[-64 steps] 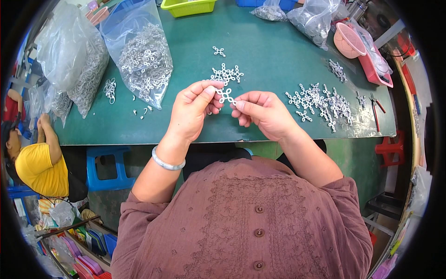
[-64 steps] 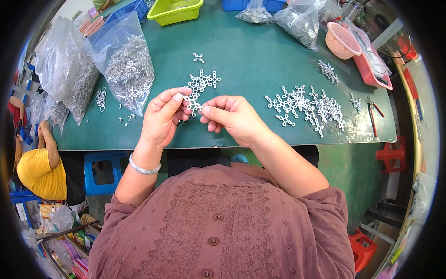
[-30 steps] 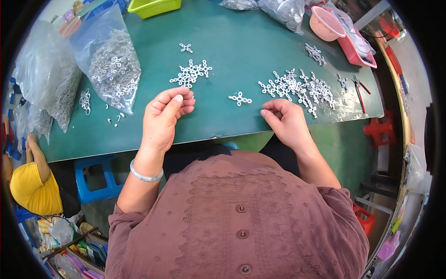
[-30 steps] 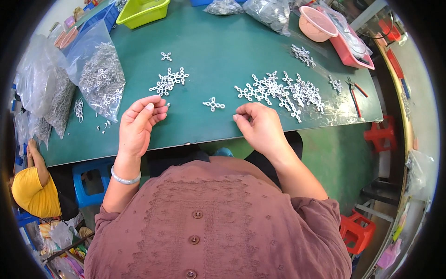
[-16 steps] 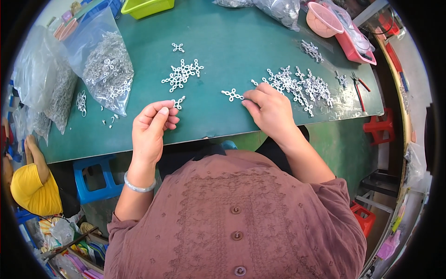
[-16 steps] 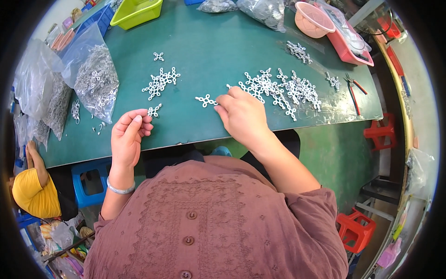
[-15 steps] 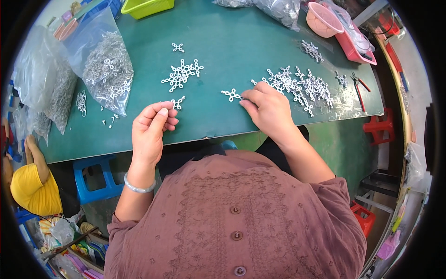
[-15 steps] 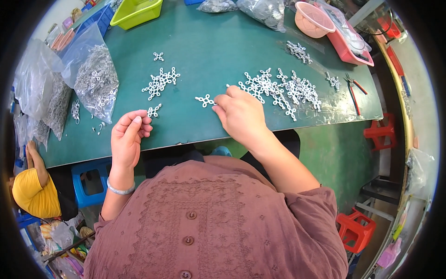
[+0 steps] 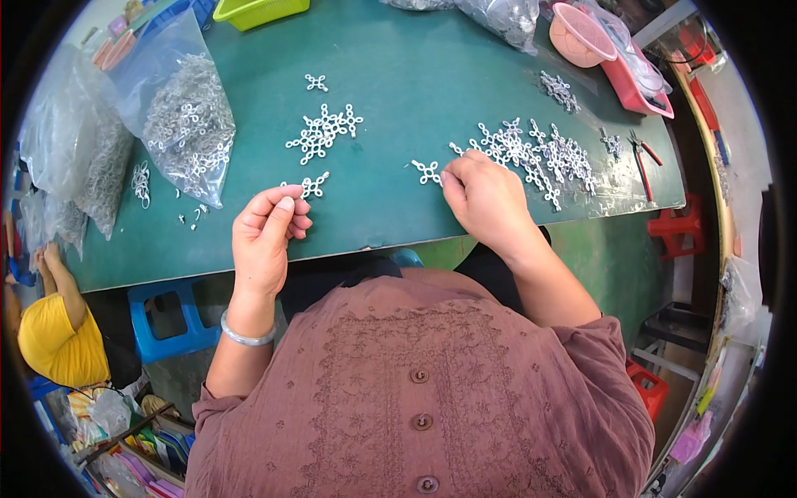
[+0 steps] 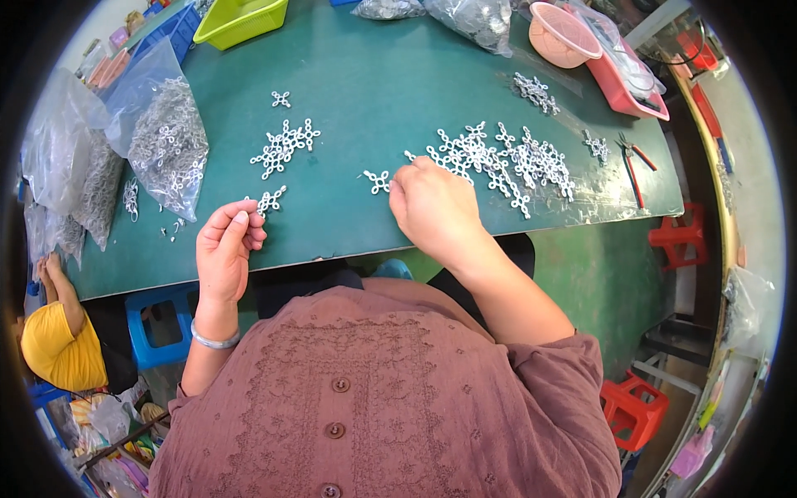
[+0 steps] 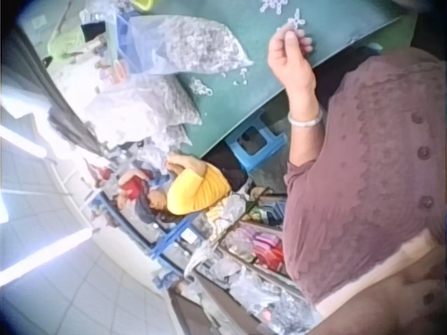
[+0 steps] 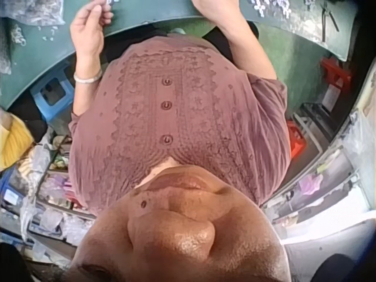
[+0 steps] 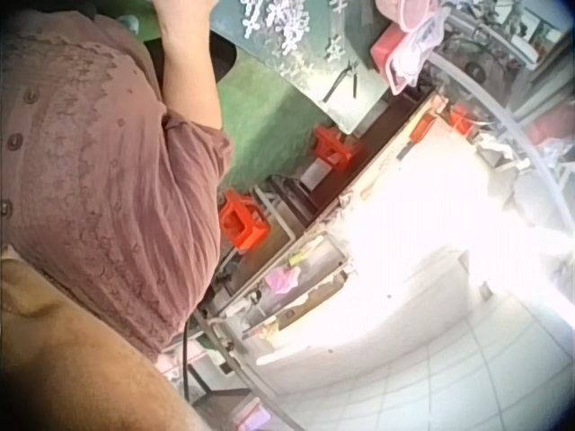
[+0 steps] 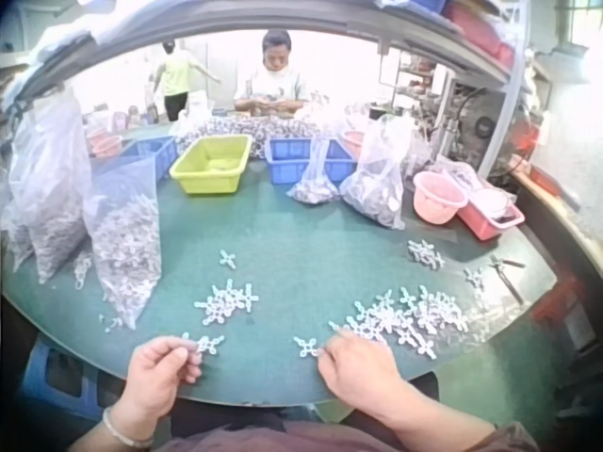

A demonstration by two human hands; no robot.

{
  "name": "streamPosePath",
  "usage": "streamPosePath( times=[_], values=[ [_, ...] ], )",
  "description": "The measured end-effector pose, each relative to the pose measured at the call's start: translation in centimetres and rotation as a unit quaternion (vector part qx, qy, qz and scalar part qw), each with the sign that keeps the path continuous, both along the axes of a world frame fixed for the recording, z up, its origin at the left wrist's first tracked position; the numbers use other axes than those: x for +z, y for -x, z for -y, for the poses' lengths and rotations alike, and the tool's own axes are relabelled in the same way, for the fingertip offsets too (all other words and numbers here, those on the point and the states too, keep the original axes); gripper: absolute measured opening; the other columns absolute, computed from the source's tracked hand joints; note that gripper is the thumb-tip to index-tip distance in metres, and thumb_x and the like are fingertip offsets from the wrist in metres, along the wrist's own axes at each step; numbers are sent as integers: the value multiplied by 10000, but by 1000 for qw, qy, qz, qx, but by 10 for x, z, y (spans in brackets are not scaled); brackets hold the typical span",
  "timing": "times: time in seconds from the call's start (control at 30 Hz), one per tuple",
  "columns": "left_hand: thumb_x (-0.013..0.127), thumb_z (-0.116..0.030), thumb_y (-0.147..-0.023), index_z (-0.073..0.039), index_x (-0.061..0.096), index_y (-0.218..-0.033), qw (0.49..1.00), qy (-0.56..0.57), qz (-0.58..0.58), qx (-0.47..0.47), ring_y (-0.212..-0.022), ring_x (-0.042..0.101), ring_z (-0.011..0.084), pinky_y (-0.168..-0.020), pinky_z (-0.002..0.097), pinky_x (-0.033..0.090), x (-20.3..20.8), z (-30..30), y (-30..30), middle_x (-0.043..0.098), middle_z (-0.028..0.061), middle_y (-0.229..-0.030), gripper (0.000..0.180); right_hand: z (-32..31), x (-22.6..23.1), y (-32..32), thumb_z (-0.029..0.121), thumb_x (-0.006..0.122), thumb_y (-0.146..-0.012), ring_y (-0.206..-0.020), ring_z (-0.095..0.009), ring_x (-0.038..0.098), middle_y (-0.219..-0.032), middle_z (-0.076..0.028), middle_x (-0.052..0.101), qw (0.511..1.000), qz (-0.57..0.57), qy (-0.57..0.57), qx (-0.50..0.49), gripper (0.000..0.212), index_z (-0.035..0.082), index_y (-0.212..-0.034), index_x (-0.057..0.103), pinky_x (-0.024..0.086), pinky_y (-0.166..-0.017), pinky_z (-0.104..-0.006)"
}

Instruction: The person picks up and connects small clover-shaped metal components by hand at a workstation, placing finished pieces back onto the table.

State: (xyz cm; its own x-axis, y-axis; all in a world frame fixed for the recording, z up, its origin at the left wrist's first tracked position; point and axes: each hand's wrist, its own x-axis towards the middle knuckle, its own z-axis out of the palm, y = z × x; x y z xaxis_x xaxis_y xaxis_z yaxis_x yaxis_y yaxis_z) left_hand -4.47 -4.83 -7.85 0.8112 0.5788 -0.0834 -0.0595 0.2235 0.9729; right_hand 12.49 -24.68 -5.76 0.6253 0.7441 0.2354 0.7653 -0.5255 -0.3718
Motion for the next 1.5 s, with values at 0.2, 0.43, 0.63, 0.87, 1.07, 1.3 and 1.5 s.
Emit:
streamPosePath(
  times=[0.2, 0.43, 0.63, 0.87, 1.07, 1.3, 1.5],
  values=[
    [481, -92, -865, -8, 579, -966, 1000, 1, 3, 3, -646, 525, 85, -568, 191, 414, -2, 0, 0, 579, 32, -792, 163, 17, 6, -3, 143, 532, -766, -646, -288, 552, -718, -98, 532, 1000, -3, -7, -31, 133, 37, -708, 588, 455, -584, -385],
    [483, -96, -866, -11, 579, -969, 1000, -10, 9, 7, -643, 522, 80, -563, 189, 408, -3, 1, 0, 579, 27, -787, 165, 20, 0, 1, 130, 572, -738, -676, -253, 550, -706, -68, 518, 998, -10, -49, 25, 83, 74, -774, 622, 453, -591, -358],
    [484, -95, -865, -15, 581, -968, 1000, -15, 12, 7, -640, 519, 76, -560, 187, 403, -3, 2, 0, 580, 23, -783, 162, 22, 2, 7, 124, 583, -728, -669, -246, 548, -696, -59, 510, 994, -44, -38, 89, 77, 85, -782, 622, 452, -586, -349],
    [483, -90, -863, -15, 579, -967, 1000, -18, 16, 12, -634, 515, 77, -559, 186, 402, -4, 3, 1, 578, 23, -778, 159, 22, -2, 2, 137, 601, -722, -676, -253, 543, -703, -64, 513, 997, -11, -66, 45, 85, 81, -785, 614, 449, -587, -349],
    [483, -88, -863, -12, 577, -968, 999, -6, 26, 18, -630, 514, 80, -553, 184, 401, -3, 1, 3, 576, 27, -774, 160, 11, -3, 5, 190, 639, -697, -679, -246, 526, -703, -68, 480, 993, 47, -57, 95, 167, 91, -828, 607, 433, -589, -349],
    [484, -89, -862, -11, 580, -964, 997, -34, 21, 63, -606, 509, 81, -543, 184, 401, -3, -13, 15, 575, 29, -761, 160, 11, 3, -13, 93, 618, -664, -648, -269, 514, -693, -94, 464, 992, 115, -37, 29, 115, 59, -769, 585, 431, -582, -371],
    [499, -71, -849, -3, 587, -941, 995, -21, 25, 90, -602, 511, 75, -527, 183, 401, -2, -20, 19, 583, 32, -754, 145, -46, 11, 8, 134, 619, -686, -726, -272, 524, -728, -93, 479, 983, 72, -42, 166, 122, 61, -772, 575, 439, -643, -372]
  ],
)
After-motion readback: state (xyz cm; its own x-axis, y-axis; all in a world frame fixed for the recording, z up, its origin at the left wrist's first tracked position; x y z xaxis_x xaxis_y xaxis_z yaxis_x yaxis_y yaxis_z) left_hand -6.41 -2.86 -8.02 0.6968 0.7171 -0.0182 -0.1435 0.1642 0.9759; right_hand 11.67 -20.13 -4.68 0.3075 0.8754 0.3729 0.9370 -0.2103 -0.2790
